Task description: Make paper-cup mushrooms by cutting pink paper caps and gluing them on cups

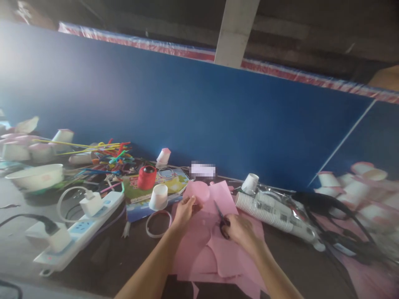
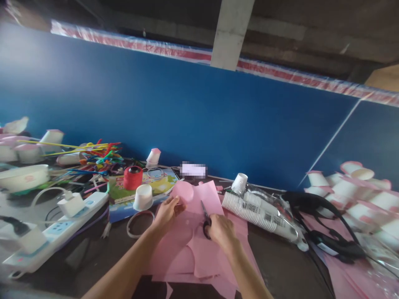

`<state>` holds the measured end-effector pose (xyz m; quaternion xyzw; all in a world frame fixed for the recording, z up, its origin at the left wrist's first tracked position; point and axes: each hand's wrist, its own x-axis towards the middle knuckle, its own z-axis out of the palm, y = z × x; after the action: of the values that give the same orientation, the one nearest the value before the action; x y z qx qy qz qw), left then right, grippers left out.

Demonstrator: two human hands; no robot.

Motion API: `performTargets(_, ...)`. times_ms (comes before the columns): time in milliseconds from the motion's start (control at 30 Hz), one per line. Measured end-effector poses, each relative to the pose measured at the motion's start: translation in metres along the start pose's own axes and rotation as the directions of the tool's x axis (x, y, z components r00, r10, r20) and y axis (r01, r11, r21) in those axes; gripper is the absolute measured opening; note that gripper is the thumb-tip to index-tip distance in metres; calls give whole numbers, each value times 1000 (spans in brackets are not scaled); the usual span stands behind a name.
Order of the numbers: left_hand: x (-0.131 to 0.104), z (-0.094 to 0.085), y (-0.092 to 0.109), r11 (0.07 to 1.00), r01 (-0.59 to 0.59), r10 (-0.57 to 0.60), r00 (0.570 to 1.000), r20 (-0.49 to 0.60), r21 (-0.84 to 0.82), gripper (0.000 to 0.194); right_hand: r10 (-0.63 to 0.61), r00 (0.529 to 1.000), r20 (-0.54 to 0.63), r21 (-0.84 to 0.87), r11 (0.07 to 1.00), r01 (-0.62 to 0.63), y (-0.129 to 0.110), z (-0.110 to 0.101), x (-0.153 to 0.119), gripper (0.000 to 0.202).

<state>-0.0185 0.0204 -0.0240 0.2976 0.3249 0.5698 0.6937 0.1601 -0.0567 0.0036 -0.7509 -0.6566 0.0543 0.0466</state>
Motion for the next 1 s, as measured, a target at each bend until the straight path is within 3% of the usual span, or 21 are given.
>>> performTargets(200,-5,0,3,1000,15,-15,1000,3,12,26,-15,994,-107,57,998,21,-1,-1,-2,17)
performTargets(300,-1,0,1,1000,-11,11,1000,-1,16,24,24,965,-261,243,969,41,3,-10,-3,24)
performTargets(400,2,-1,-2,998,-66,66,998,4,6,23,34,931,-363,520,836,173,5,-15,1,35)
performTargets(467,3,0,-2,996,-86,86,996,12,17,23,4,945,-328,697,675,240,4,-12,6,35)
performTargets(567,2,1,-1,993,-99,100,995,-5,56,25,-63,970,-236,869,432,240,-1,-2,8,38)
performTargets(633,2,1,0,992,-99,101,994,-31,72,25,-131,973,-188,913,343,222,-3,2,6,41)
performTargets(833,8,-3,-3,992,-90,92,996,-15,93,26,-163,979,-125,928,329,173,2,0,-1,38)
performTargets(1000,8,-4,-4,989,-105,110,993,-34,105,27,-247,969,27,925,374,70,6,6,-1,37)
